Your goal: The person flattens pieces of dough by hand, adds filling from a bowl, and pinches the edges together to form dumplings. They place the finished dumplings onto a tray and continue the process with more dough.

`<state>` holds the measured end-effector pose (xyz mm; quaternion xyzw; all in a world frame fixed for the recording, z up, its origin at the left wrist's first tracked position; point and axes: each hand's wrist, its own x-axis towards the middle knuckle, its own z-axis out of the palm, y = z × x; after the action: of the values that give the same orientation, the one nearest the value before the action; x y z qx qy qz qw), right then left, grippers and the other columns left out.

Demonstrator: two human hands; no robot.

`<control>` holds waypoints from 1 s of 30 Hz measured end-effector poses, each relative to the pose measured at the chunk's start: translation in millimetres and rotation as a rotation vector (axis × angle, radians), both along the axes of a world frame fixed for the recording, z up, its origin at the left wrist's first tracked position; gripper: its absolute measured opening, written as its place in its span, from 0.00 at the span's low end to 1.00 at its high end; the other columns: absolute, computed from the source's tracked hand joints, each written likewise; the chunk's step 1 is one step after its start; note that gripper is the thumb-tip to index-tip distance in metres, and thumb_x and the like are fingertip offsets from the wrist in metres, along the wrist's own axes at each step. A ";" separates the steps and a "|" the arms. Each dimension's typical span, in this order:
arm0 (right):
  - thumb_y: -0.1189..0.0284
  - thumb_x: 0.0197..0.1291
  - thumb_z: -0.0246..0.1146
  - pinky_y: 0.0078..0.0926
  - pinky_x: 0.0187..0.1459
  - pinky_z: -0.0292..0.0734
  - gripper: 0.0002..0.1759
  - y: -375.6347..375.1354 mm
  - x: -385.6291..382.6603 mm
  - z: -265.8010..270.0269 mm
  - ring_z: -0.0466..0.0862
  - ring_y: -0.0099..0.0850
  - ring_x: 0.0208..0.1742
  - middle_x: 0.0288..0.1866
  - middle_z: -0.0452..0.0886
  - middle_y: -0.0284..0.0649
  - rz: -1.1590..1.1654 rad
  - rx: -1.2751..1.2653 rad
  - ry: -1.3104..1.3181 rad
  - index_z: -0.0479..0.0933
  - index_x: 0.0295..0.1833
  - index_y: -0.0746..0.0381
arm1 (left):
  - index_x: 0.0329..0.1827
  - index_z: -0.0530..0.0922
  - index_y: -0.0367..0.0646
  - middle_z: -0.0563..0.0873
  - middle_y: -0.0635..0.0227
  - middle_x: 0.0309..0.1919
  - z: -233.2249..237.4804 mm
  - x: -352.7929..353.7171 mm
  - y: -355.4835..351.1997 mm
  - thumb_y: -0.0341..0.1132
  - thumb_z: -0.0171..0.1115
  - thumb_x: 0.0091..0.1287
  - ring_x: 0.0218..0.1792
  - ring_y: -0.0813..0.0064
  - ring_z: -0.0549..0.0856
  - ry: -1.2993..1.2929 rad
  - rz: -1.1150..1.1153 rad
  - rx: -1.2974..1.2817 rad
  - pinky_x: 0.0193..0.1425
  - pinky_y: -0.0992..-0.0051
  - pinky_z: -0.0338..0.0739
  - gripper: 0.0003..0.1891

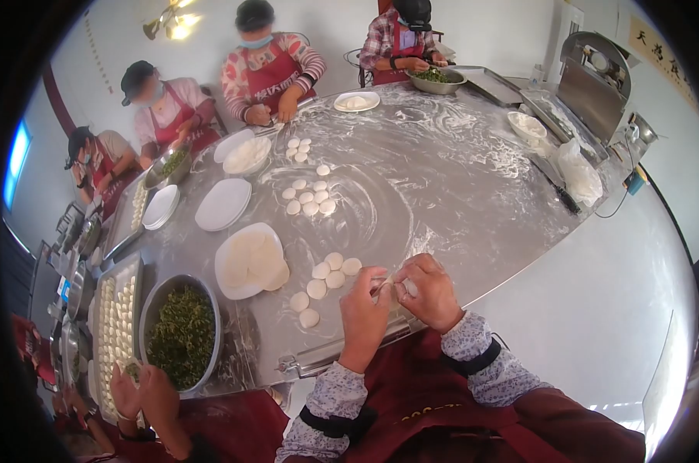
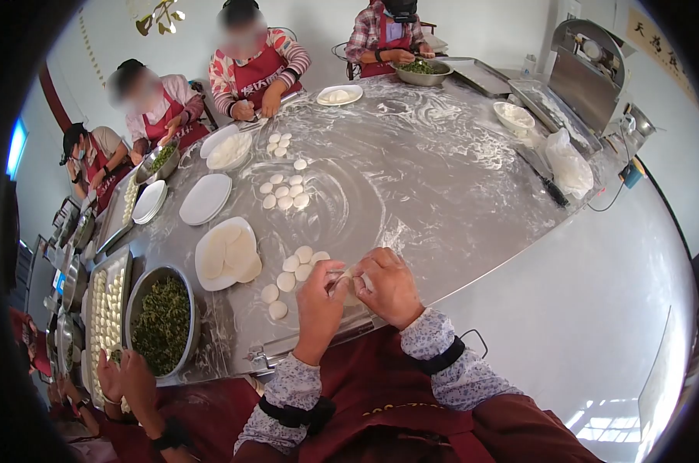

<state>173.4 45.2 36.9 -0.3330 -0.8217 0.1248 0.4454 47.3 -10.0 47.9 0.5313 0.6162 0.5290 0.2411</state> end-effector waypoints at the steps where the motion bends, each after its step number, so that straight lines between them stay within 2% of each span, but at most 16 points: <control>1: 0.78 0.41 0.64 0.35 0.41 0.73 0.08 -0.2 -0.2 0.3 0.77 0.41 0.39 0.34 0.75 0.42 0.001 0.000 -0.001 0.74 0.31 0.62 | 0.44 0.75 0.40 0.84 0.55 0.31 0.4 0.7 -0.3 0.26 0.59 0.56 0.34 0.62 0.85 0.031 0.003 0.007 0.39 0.68 0.76 0.12; 11: 0.77 0.40 0.62 0.36 0.41 0.72 0.06 -1.3 -2.3 1.0 0.76 0.39 0.38 0.33 0.75 0.39 -0.058 0.040 -0.074 0.73 0.28 0.61 | 0.44 0.75 0.40 0.84 0.56 0.31 -1.0 3.5 -0.8 0.26 0.59 0.57 0.34 0.62 0.85 0.080 -0.010 0.025 0.37 0.69 0.76 0.11; 13: 0.76 0.41 0.62 0.36 0.41 0.72 0.06 -1.5 -2.8 -0.4 0.76 0.39 0.38 0.33 0.75 0.38 -0.055 0.039 -0.065 0.74 0.29 0.61 | 0.44 0.75 0.39 0.84 0.58 0.30 1.9 3.7 -1.8 0.25 0.58 0.57 0.33 0.69 0.85 -0.028 -0.022 0.038 0.36 0.73 0.76 0.11; 14: 0.78 0.41 0.62 0.35 0.40 0.73 0.06 -2.2 -3.8 -1.9 0.77 0.40 0.37 0.32 0.76 0.40 -0.056 0.009 0.008 0.74 0.29 0.62 | 0.44 0.75 0.39 0.84 0.58 0.30 0.5 2.4 -1.3 0.25 0.58 0.57 0.33 0.69 0.85 -0.028 -0.021 0.038 0.36 0.73 0.76 0.11; 16: 0.80 0.40 0.62 0.34 0.39 0.74 0.06 -2.8 -5.3 -2.3 0.78 0.41 0.37 0.32 0.76 0.41 -0.055 -0.021 0.080 0.73 0.28 0.62 | 0.43 0.75 0.38 0.84 0.61 0.29 -4.4 -2.1 0.0 0.23 0.58 0.57 0.32 0.77 0.83 -0.189 -0.060 -0.010 0.35 0.78 0.74 0.11; 19: 0.81 0.41 0.61 0.32 0.37 0.74 0.06 -3.9 -6.2 -1.3 0.78 0.42 0.35 0.32 0.77 0.43 -0.040 -0.118 0.158 0.74 0.28 0.63 | 0.43 0.75 0.38 0.83 0.64 0.28 -4.9 -5.2 0.6 0.23 0.59 0.57 0.30 0.82 0.81 -0.276 -0.066 -0.052 0.34 0.80 0.73 0.11; 24: 0.81 0.43 0.61 0.28 0.36 0.73 0.05 -3.7 -4.2 -5.0 0.78 0.38 0.33 0.30 0.77 0.42 0.017 -0.271 0.257 0.74 0.29 0.64 | 0.44 0.75 0.38 0.83 0.66 0.28 -8.7 -7.5 0.9 0.23 0.59 0.57 0.29 0.83 0.80 -0.369 -0.072 -0.105 0.34 0.81 0.73 0.11; 30: 0.80 0.43 0.62 0.27 0.37 0.73 0.05 -4.9 -3.6 -2.3 0.78 0.38 0.33 0.29 0.77 0.43 0.024 -0.313 0.257 0.74 0.29 0.64 | 0.44 0.75 0.37 0.82 0.67 0.28 -10.4 -8.7 0.6 0.23 0.58 0.57 0.29 0.84 0.79 -0.524 -0.095 -0.107 0.33 0.82 0.72 0.11</control>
<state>169.8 40.2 34.6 -0.3695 -0.7326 0.2979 0.4879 38.6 -9.4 37.5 0.3912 0.5342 0.6033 0.4447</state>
